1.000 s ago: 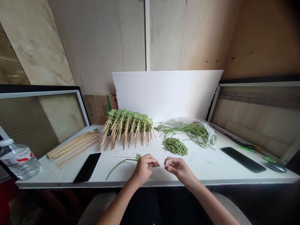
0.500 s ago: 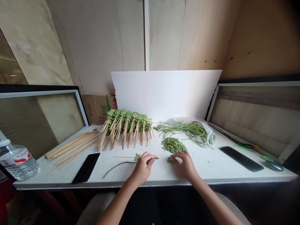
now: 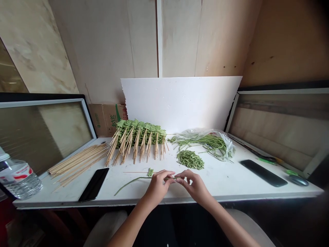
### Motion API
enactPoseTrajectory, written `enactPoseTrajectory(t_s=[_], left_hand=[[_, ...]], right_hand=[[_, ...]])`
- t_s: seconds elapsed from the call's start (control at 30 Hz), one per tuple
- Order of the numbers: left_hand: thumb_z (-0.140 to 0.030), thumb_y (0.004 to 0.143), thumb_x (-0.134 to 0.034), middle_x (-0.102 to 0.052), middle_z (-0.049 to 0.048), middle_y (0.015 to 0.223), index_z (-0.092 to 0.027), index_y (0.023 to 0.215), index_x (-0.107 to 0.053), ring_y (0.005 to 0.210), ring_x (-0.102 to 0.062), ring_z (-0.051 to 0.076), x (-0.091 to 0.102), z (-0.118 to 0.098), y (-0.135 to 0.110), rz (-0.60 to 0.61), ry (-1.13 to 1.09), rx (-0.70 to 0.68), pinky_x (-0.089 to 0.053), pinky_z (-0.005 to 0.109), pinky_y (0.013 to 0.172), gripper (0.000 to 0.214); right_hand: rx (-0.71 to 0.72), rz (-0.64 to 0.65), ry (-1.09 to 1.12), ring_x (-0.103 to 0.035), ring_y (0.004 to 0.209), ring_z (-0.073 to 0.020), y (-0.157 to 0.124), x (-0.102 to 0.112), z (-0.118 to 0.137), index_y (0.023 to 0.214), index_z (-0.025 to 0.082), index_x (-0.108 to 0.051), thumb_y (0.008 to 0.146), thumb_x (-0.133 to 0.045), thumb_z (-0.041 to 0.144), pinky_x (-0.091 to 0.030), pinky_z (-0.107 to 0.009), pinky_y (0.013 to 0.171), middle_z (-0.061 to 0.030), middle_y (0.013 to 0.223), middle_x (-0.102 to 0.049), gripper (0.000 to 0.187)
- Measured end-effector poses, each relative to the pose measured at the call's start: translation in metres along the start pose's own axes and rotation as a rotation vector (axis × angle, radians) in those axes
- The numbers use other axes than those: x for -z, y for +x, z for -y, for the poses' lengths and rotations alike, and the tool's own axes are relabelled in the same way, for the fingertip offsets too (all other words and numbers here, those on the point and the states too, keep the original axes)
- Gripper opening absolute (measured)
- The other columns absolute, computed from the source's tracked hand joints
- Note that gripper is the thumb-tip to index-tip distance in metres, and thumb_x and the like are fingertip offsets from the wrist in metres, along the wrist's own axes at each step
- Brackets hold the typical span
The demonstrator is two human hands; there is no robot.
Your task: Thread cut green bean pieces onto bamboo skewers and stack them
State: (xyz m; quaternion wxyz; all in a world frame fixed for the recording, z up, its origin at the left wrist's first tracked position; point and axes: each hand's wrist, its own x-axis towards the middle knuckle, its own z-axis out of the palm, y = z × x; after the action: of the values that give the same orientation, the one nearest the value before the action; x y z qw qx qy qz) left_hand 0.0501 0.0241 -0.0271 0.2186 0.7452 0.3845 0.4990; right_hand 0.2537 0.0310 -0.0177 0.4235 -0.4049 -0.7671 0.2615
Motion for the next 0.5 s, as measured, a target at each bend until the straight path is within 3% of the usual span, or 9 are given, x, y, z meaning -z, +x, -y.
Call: enactPoseTrajectory(t_s=[0.2,0.5], left_hand=[[-0.02,0.093,-0.068,-0.075,0.0059,0.089,-0.02,0.096,-0.078,0.084,-0.069,0.02,0.007,0.0,0.002,0.01,0.102,-0.036,-0.052,0.03,0.077,0.01],[-0.009,0.089,-0.068,-0.074,0.0048,0.088,-0.022,0.092,-0.078,0.083,-0.066,0.02,0.003,-0.006,-0.001,0.023,0.191,-0.073,-0.049,0.031,0.078,0.017]], right_hand=[[-0.005,-0.072,-0.013,-0.064,0.084,-0.0224,0.0,0.004,-0.001,0.1,0.024,-0.076,0.095,-0.061,0.047,-0.05,-0.033,0.069,-0.0071,0.093,-0.074,0.028],[0.014,-0.042,-0.024,-0.06,0.086,-0.0236,-0.002,-0.002,0.015,0.087,0.024,-0.072,0.093,-0.064,0.04,-0.047,-0.033,0.068,-0.0059,0.085,-0.071,0.019]])
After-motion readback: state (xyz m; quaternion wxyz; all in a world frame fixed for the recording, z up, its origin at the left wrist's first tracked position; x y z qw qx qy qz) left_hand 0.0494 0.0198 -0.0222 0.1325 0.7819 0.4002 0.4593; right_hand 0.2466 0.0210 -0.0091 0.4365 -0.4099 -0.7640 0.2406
